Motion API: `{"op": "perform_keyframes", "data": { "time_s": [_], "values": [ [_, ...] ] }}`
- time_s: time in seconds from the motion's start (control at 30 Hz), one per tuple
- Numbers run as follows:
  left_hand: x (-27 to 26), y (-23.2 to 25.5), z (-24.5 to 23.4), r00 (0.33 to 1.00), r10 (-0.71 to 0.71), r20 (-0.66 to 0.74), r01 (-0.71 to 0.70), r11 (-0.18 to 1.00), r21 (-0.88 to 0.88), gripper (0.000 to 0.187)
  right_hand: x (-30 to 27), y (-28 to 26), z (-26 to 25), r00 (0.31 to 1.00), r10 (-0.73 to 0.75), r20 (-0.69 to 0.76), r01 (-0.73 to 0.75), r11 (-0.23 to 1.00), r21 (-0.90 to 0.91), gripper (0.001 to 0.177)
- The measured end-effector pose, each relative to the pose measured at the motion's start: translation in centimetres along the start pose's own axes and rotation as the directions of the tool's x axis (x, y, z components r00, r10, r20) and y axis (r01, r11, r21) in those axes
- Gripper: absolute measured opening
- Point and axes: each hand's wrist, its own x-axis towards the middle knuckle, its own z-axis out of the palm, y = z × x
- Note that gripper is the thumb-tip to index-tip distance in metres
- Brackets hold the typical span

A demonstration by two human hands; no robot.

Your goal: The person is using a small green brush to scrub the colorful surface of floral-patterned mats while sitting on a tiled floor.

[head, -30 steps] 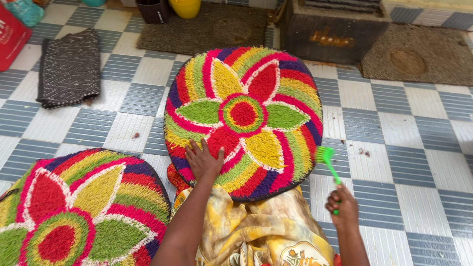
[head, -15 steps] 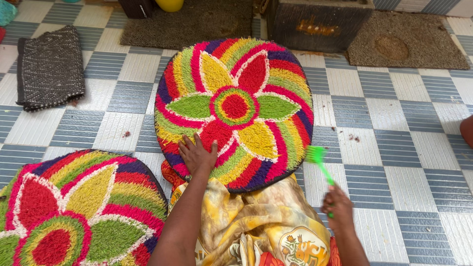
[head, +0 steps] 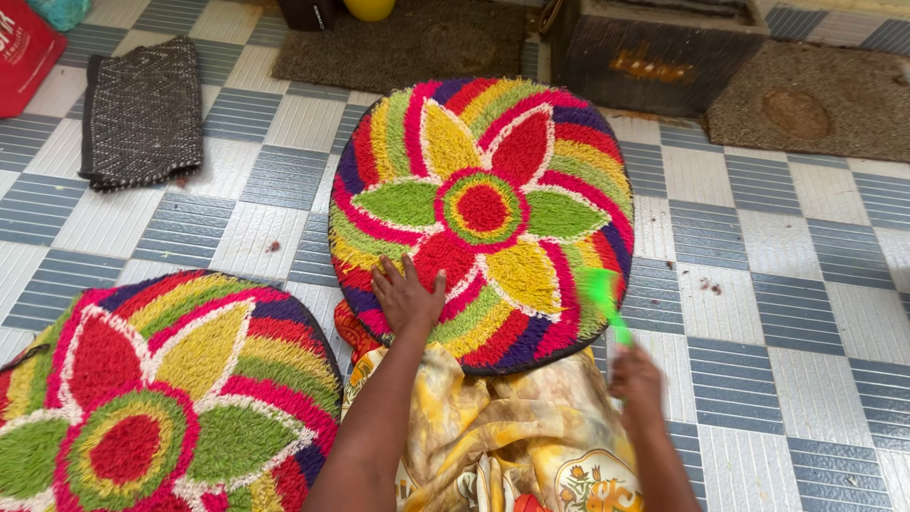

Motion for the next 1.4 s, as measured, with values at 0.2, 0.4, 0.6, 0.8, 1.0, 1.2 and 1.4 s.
{"op": "perform_keyframes", "data": {
  "time_s": [0.2, 0.4, 0.6, 0.8, 1.0, 1.2, 1.4],
  "values": [
    [-0.8, 0.0, -0.7, 1.0, -0.006, 0.009, 0.007, 0.999, -0.034, 0.09, 3.1, 1.8, 4.3, 0.992, 0.02, 0.123, 0.008, 0.976, -0.22, 0.019],
    [-1.0, 0.1, -1.4, 0.998, 0.002, 0.062, -0.002, 1.0, -0.011, 0.091, 6.0, -1.9, 8.2, 0.985, -0.148, 0.089, 0.164, 0.962, -0.219, 0.032],
    [-0.7, 0.1, -1.3, 0.998, 0.006, 0.055, -0.002, 0.998, -0.068, 0.091, 8.0, 1.4, 17.5, 0.93, 0.087, 0.356, 0.024, 0.956, -0.294, 0.042],
    [-1.1, 0.1, -1.5, 0.999, 0.007, 0.047, -0.002, 0.993, -0.119, 0.093, 14.7, 0.9, 18.1, 0.983, -0.054, 0.178, 0.111, 0.939, -0.325, 0.038],
    [-1.2, 0.2, -2.1, 0.998, 0.019, 0.061, -0.01, 0.989, -0.144, 0.093, 13.5, 1.6, 23.8, 0.962, -0.149, 0.227, 0.249, 0.821, -0.515, 0.039],
    [-1.0, 0.1, -2.1, 0.997, 0.012, 0.072, -0.001, 0.988, -0.153, 0.093, 13.2, 4.5, 29.2, 0.864, 0.021, 0.502, 0.284, 0.803, -0.523, 0.046],
    [-0.9, 0.1, -2.1, 0.994, 0.023, 0.108, -0.007, 0.99, -0.143, 0.094, 17.6, 1.4, 26.1, 0.964, -0.207, 0.164, 0.25, 0.915, -0.316, 0.039]
  ]
}}
